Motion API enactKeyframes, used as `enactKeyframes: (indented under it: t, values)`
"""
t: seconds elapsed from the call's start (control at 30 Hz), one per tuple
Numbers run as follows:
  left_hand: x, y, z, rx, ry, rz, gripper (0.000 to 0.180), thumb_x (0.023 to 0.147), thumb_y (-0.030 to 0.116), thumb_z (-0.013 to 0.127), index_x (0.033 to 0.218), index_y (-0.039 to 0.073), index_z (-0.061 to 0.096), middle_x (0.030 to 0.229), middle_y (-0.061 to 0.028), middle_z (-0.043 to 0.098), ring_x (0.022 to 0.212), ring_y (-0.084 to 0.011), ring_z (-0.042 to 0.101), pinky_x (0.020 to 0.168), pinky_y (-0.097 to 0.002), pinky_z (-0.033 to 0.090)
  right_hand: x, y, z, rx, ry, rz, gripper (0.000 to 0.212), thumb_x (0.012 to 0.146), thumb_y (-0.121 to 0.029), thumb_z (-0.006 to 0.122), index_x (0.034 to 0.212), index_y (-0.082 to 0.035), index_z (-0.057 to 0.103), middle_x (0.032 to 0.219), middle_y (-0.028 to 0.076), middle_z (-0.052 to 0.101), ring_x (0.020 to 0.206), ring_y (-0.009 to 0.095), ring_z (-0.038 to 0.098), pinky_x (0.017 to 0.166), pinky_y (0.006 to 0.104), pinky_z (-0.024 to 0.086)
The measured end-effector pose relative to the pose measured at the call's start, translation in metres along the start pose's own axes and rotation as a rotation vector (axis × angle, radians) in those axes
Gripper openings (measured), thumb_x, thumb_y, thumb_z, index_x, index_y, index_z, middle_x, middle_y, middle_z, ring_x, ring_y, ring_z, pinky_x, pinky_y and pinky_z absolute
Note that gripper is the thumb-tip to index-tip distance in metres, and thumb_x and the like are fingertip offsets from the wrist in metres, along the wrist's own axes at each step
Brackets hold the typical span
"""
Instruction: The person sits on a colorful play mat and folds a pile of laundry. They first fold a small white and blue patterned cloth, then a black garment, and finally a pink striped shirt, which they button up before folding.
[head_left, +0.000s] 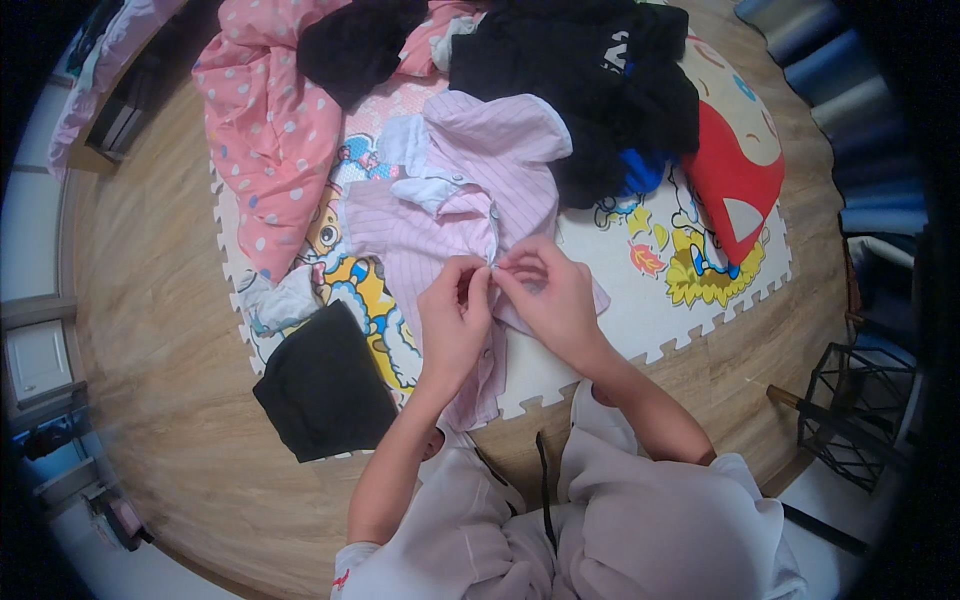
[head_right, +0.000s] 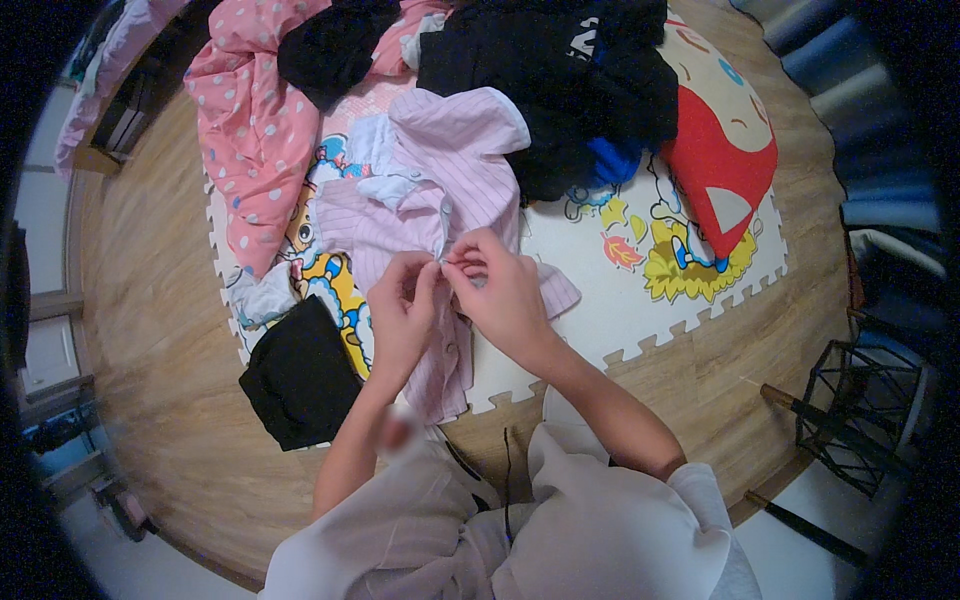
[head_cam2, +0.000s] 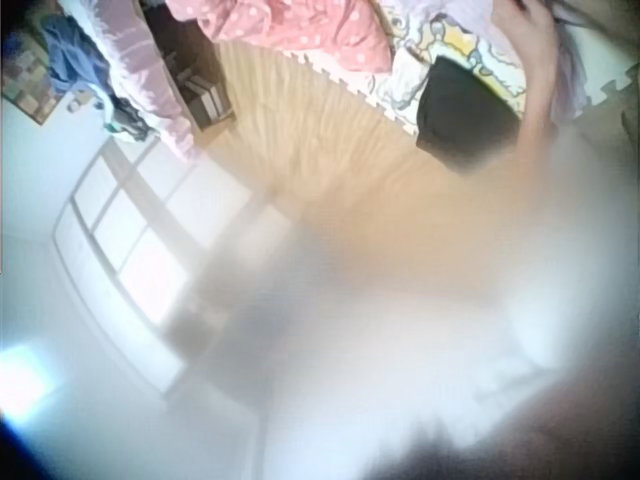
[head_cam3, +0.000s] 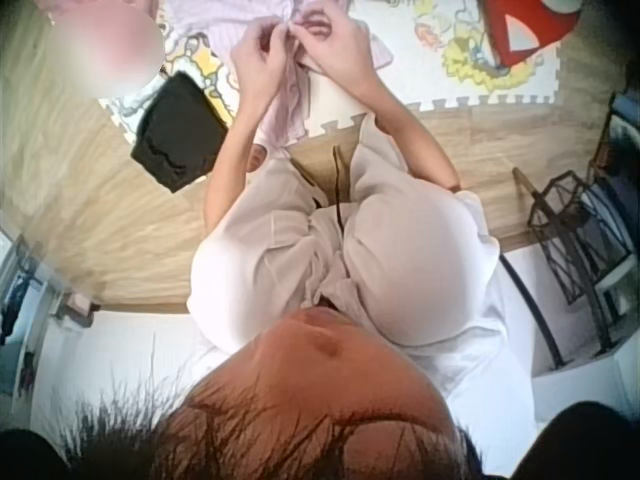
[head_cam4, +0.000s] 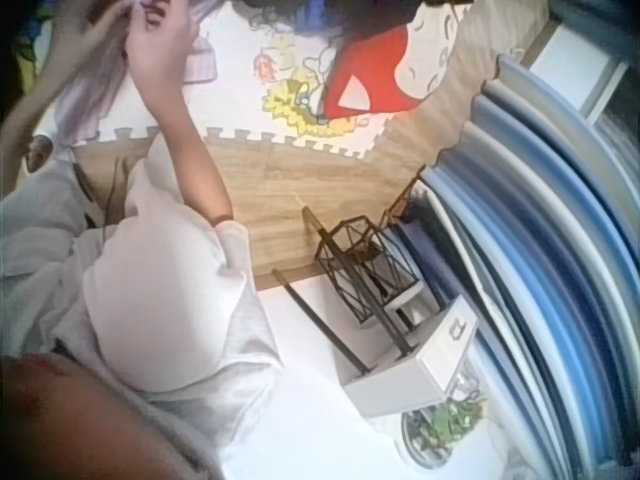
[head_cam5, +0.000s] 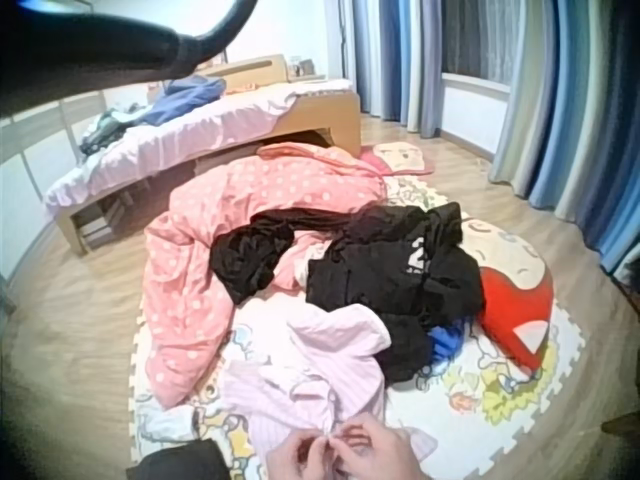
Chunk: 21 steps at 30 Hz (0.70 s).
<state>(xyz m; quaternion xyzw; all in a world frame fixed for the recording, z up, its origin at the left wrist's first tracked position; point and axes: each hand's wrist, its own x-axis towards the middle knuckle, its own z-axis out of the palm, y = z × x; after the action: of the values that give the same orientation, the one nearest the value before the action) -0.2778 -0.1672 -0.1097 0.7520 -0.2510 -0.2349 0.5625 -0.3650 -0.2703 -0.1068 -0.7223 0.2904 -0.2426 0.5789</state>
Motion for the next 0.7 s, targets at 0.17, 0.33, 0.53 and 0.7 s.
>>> enactKeyframes:
  t: [0.17,0.33,0.53,0.7]
  values:
    - [0.000,-0.006,0.002,0.031,0.011,0.044,0.010,0.092,0.005,0.057,0.096,-0.004,0.060,0.077,-0.0131,0.065,0.065,-0.0141,0.060,0.060,-0.0263,0.047,0.000,0.000,0.002,-0.017,0.000,0.004,0.019,0.083,-0.004,0.068,0.097,0.002,0.056,0.086,0.015,0.069,0.082,0.023,0.071,0.070,0.0309,0.057]
    - [-0.003,-0.003,0.002,0.131,-0.026,-0.041,0.009,0.093,0.004,0.054,0.096,-0.004,0.057,0.073,-0.0152,0.062,0.060,-0.0176,0.059,0.057,-0.0300,0.046,0.002,0.003,-0.004,-0.067,-0.112,0.064,0.021,0.081,-0.002,0.068,0.097,0.002,0.055,0.085,0.015,0.068,0.080,0.023,0.071,0.067,0.0309,0.056]
    - [-0.002,-0.012,0.004,0.089,0.013,-0.008,0.008,0.093,0.004,0.052,0.097,-0.003,0.054,0.070,-0.0150,0.059,0.057,-0.0152,0.053,0.054,-0.0300,0.044,0.007,0.017,-0.001,0.205,-0.145,0.190,0.022,0.082,-0.003,0.069,0.097,0.000,0.054,0.086,0.011,0.068,0.077,0.015,0.067,0.067,0.0268,0.055]
    - [0.004,-0.023,0.001,-0.059,-0.018,-0.029,0.009,0.094,0.005,0.053,0.099,-0.002,0.054,0.075,-0.0065,0.057,0.063,-0.0089,0.050,0.054,-0.0264,0.041,0.015,0.019,-0.009,0.571,-0.226,0.580,0.021,0.083,-0.004,0.071,0.096,-0.002,0.054,0.091,0.009,0.068,0.078,0.012,0.065,0.068,0.0242,0.053]
